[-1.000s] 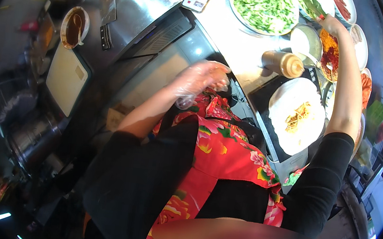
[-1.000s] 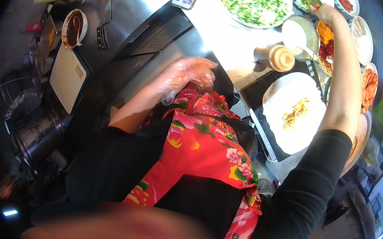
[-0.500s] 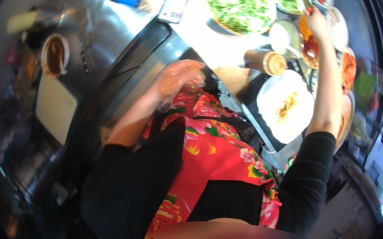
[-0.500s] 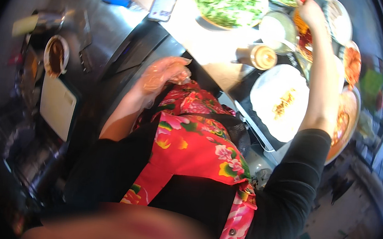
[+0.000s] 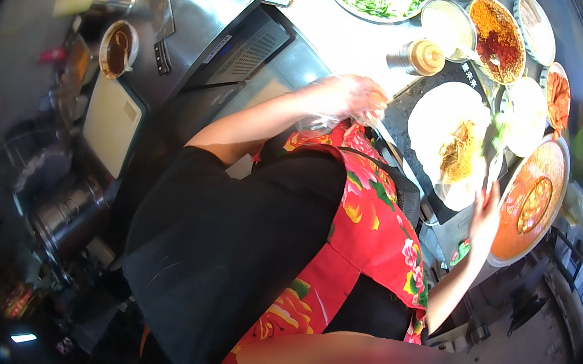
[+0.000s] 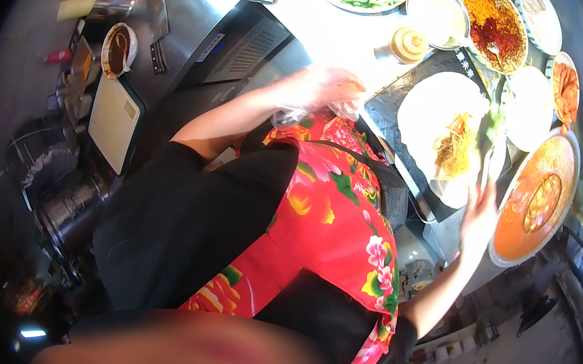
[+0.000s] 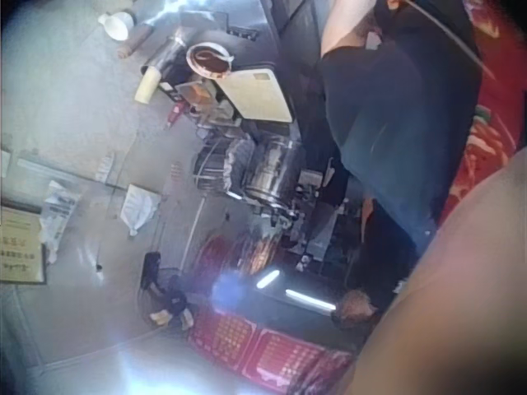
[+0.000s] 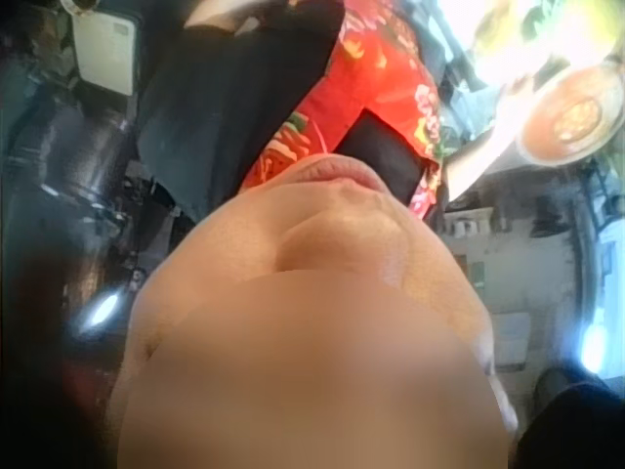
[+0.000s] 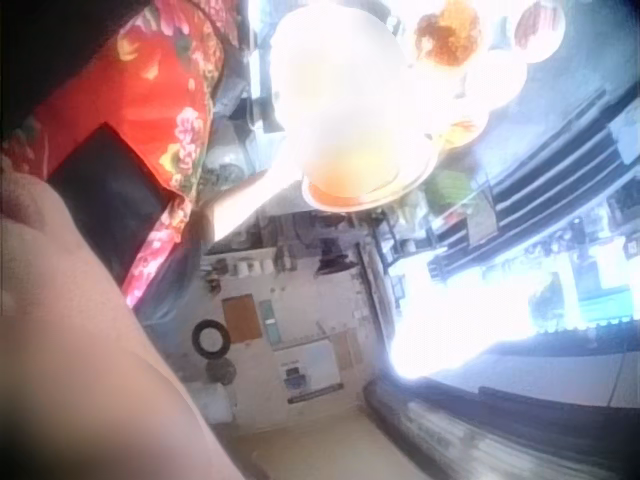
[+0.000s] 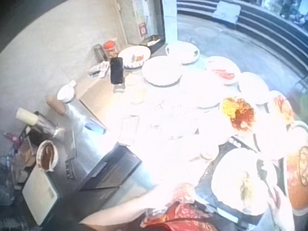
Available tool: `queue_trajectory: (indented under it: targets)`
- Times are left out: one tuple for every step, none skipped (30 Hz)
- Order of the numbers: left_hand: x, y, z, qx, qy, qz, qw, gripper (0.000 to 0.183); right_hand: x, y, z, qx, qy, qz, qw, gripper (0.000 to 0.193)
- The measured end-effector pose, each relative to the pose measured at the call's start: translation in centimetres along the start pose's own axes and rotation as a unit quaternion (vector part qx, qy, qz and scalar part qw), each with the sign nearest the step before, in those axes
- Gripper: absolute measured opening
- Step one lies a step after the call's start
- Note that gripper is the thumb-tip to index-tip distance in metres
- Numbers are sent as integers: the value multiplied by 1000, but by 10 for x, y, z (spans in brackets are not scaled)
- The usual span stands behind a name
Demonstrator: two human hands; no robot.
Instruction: The person lays a thin sheet on a flat griddle, then uses tongs to place cooked meat and noodles from a large pot onto the sheet. They add chopped green onions and a red sauce, then fold the sheet to enclose the fillings.
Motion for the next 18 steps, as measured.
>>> queue_trajectory:
  targets:
    - [-4,-4,7,-32,102,1,994,33,9,8,17,-4,12,-7,1000,52]
    - [-8,-9,11,-36,114,-7,993,34,17,12,31,-14,17,-24,999,52]
    - [-6,-10,15,-45,121,-2,992,34,28,13,45,-44,-2,18,999,52]
    - [-7,-15,19,-62,139,6,988,34,32,13,52,-35,20,-16,999,54]
    - [-6,-15,21,-66,135,-6,989,35,37,10,57,-44,33,-11,998,55]
    - [-7,-16,22,-70,129,-16,989,35,39,9,55,-44,27,-45,998,57]
    - [-5,-16,23,-81,127,-16,988,35,45,4,52,-57,56,-7,997,59]
    - [-4,-14,23,-79,129,-22,988,36,47,2,43,-63,66,-10,996,61]
    - [-5,-12,21,-54,80,-44,994,36,48,-4,33,-75,54,-35,995,63]
    - [-3,-5,18,-40,38,-60,997,36,50,-13,20,-80,65,-17,995,69]
    - [-2,-1,16,-22,-4,-70,997,36,53,-23,6,-86,59,-23,994,71]
    - [-2,4,17,3,46,-71,996,32,53,-42,-9,-38,16,-11,999,71]
    - [-1,8,17,4,54,-74,996,32,54,-61,-22,7,-10,-33,999,70]
    - [-1,11,19,3,64,-78,995,32,54,-92,-31,42,-11,-13,999,67]
    - [-3,14,20,10,75,-105,992,32,53,-122,-37,74,-38,-46,995,62]
    - [-2,17,21,12,34,-96,995,32,49,-152,-39,124,4,-83,989,57]
    - [-2,20,23,20,31,-82,996,32,52,-184,-40,123,41,-35,991,55]
    - [-3,24,23,32,31,-72,996,32,53,-207,-38,139,36,-44,989,56]
Point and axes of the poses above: each hand's wrist, its own y-axis away from the middle knuckle, its own z-axis out of the palm, x = y × z, the point moved 4 cm from there along -y, towards the middle knuckle, and after that the axes turned 11 degrees about -x, right-handed, at the moved point
